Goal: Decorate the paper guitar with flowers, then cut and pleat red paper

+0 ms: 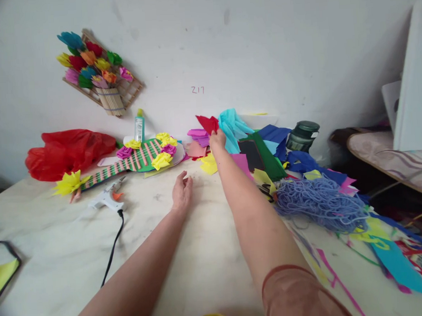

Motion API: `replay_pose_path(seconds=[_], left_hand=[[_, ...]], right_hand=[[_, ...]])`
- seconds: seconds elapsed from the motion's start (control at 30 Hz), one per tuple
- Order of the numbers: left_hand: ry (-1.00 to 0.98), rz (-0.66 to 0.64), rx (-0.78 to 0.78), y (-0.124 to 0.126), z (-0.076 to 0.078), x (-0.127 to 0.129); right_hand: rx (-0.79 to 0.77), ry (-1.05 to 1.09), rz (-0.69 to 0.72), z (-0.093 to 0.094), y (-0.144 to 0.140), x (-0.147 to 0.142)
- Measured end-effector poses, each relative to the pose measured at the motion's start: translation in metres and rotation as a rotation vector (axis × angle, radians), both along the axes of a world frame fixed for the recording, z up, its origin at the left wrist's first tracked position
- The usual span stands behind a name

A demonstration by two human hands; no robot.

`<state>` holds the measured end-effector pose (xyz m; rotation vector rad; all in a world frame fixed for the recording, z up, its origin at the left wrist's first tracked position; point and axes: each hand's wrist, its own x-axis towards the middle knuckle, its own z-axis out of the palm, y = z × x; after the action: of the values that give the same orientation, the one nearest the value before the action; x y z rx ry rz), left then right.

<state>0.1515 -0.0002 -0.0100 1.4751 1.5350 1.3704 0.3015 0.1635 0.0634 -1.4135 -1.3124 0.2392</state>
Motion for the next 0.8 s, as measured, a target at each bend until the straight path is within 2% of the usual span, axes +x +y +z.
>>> replay_pose_path(seconds=[0.07,0.13,0.2,0.27,0.37,0.43,0.5,0.57,0.67,0.8], left_hand=[[0.003,0.002,0.0,0.0,0.0,0.0],[0.001,0.005,0.004,0.0,0.001,0.0],[-0.003,0.01,0.004,-0.001,0.001,0.0],[-0.008,0.009,0.001,-0.001,0.002,0.0],[-0.043,0.001,-0.008,0.0,0.002,-0.002],[-0.113,0.003,-0.009,0.004,0.001,-0.004],[-0.253,-0.014,0.017,0.009,0.0,-0.006],[-0.506,-0.062,0.029,0.014,0.0,-0.008],[-0.847,-0.177,-0.041,0.016,0.006,-0.012],[-0.999,-0.351,-0.099,0.008,0.017,-0.015]], right_hand=[[-0.006,0.327,0.057,0.013,-0.001,0.005],[0.074,0.532,0.119,0.027,-0.005,0.011],[0.163,0.651,0.167,0.042,-0.01,0.017],[0.226,0.674,0.228,0.054,-0.018,0.021],[0.287,0.569,0.312,0.063,-0.034,0.018],[0.311,0.5,0.368,0.061,-0.046,0.01],[0.293,0.467,0.411,0.054,-0.061,0.0],[0.267,0.39,0.43,0.044,-0.076,-0.01],[0.192,0.156,0.475,0.027,-0.098,-0.021],[0.082,-0.17,0.504,0.008,-0.123,-0.028]])
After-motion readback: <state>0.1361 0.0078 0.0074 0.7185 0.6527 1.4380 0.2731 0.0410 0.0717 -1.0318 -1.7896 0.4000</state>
